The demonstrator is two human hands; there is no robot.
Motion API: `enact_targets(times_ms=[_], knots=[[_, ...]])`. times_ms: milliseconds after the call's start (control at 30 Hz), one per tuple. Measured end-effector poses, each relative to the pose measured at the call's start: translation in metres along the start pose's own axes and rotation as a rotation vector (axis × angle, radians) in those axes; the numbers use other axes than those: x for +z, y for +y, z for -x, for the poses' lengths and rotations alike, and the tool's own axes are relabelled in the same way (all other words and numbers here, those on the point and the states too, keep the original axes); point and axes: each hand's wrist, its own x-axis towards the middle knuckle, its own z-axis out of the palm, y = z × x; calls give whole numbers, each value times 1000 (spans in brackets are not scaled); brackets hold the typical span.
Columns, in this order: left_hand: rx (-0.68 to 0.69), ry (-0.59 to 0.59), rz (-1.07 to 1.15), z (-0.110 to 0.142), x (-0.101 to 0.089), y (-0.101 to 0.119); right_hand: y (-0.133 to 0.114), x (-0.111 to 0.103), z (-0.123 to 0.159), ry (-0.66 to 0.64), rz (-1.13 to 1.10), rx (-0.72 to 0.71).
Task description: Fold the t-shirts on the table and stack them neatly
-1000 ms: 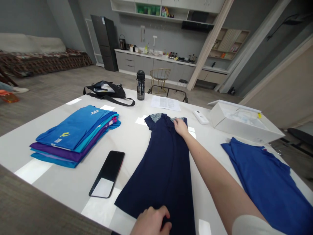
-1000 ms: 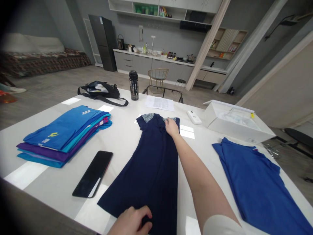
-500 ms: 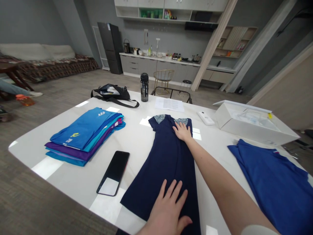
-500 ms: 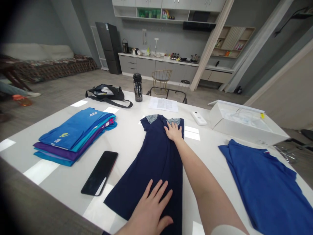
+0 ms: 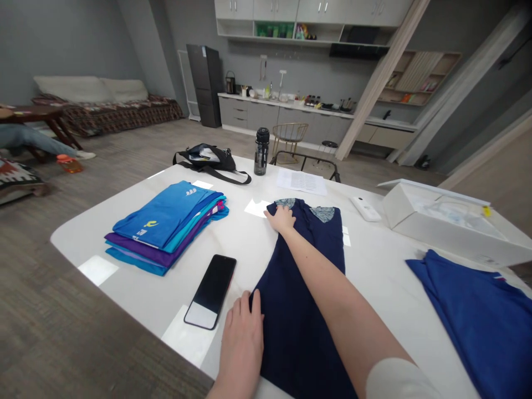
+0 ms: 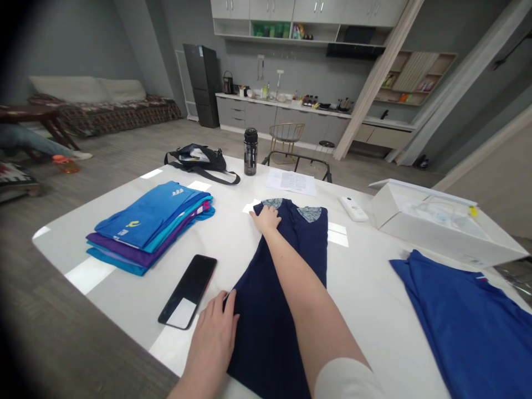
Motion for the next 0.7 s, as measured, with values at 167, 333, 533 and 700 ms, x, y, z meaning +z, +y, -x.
enact_targets(times_ms=[167,333,533,700], knots=[[-59,-75,20,6,1,-5,-12,11,-1,76,87,9],[-69,-68,93,3,-6,-7,-15,-3,-12,70,7,-8],[-34,-50,343,8,-23,-4,21,-54,-46,264,-532,160],[160,139,603,19,-34,25,91,-100,-66,263,-738,275]])
